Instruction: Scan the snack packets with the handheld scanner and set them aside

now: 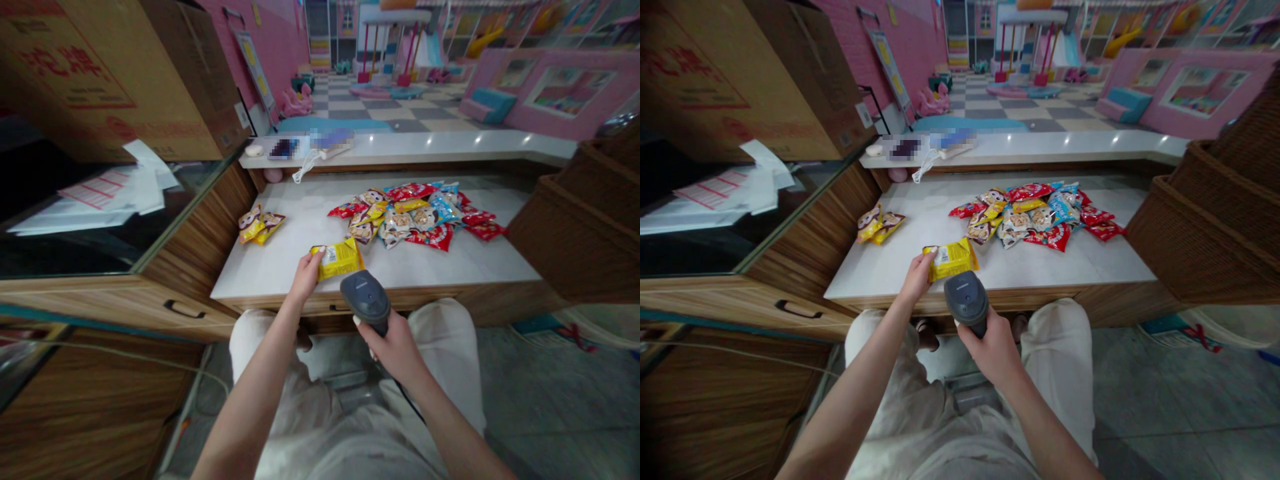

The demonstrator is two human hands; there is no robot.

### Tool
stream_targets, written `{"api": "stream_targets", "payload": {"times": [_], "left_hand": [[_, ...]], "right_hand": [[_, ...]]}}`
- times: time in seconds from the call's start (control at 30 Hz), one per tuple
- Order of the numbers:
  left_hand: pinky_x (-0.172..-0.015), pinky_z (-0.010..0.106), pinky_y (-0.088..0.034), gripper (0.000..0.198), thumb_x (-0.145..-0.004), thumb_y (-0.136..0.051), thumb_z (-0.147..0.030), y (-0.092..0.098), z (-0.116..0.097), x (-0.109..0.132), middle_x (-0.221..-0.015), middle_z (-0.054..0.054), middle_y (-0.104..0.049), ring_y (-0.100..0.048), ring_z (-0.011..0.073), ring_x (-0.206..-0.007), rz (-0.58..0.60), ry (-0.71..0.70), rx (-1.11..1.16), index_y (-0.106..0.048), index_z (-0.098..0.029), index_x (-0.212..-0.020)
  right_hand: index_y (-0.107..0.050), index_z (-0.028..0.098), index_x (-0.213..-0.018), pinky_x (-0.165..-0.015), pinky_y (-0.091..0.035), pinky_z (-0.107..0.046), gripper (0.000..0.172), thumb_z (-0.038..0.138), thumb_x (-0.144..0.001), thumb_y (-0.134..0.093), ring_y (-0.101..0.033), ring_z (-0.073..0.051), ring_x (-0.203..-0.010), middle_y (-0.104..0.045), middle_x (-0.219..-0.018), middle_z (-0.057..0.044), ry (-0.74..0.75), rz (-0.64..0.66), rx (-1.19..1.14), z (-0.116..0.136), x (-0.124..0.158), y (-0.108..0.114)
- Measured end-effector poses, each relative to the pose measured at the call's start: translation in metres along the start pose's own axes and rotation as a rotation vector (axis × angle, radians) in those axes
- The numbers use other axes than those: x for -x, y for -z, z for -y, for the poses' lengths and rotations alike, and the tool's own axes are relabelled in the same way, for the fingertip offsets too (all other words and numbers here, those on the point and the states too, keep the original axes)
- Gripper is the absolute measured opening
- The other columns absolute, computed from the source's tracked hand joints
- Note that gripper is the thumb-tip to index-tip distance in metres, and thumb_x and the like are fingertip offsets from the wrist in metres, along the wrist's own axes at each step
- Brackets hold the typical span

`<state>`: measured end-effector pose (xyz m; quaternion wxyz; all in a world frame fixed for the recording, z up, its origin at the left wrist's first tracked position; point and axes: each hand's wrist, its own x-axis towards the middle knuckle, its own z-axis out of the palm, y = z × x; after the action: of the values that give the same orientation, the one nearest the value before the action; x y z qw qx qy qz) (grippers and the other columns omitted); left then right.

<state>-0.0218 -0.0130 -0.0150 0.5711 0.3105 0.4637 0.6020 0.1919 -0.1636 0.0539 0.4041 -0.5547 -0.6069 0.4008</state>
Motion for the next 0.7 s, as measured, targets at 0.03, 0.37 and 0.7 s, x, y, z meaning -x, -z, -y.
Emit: {"api": "stream_targets", "payload": {"times": [0.03,0.37,0.7], "left_hand": [[-0.104,0.050,-0.069,0.059,-0.065,-0.099,-0.068,-0.001,0.000,-0.001,-0.092,0.012,-0.087,-0.082,0.0423,-0.125,-0.012,-0.016,0.020,-0.079,-0.020,-0.093],[-0.139,0.047,-0.039,0.050,-0.109,-0.061,-0.042,0.070,-0.080,-0.039,-0.162,0.018,-0.070,-0.060,0.0313,-0.159,-0.460,-0.749,-0.754,-0.071,-0.019,-0.151],[-0.145,0.070,-0.011,0.081,-0.105,-0.062,-0.035,0.130,-0.101,-0.072,-0.190,0.025,-0.031,-0.020,0.0428,-0.181,-0.324,-0.517,-1.485,-0.041,-0.013,-0.180]], "right_hand": [[-0.065,0.029,-0.077,-0.059,-0.057,-0.033,0.023,0.050,-0.086,-0.070,-0.081,-0.032,-0.068,-0.068,-0.055,-0.003,-0.010,0.002,-0.004,-0.003,0.001,0.000],[-0.073,0.026,-0.084,-0.041,-0.045,-0.028,0.029,0.053,-0.094,-0.075,-0.070,-0.027,-0.046,-0.060,-0.044,0.001,-0.057,-0.009,-0.038,-0.040,0.007,0.006],[-0.070,0.026,-0.081,-0.043,-0.045,-0.029,0.031,0.054,-0.093,-0.076,-0.062,-0.022,-0.038,-0.059,-0.044,0.003,-0.084,-0.030,-0.038,-0.047,0.004,0.005]]}}
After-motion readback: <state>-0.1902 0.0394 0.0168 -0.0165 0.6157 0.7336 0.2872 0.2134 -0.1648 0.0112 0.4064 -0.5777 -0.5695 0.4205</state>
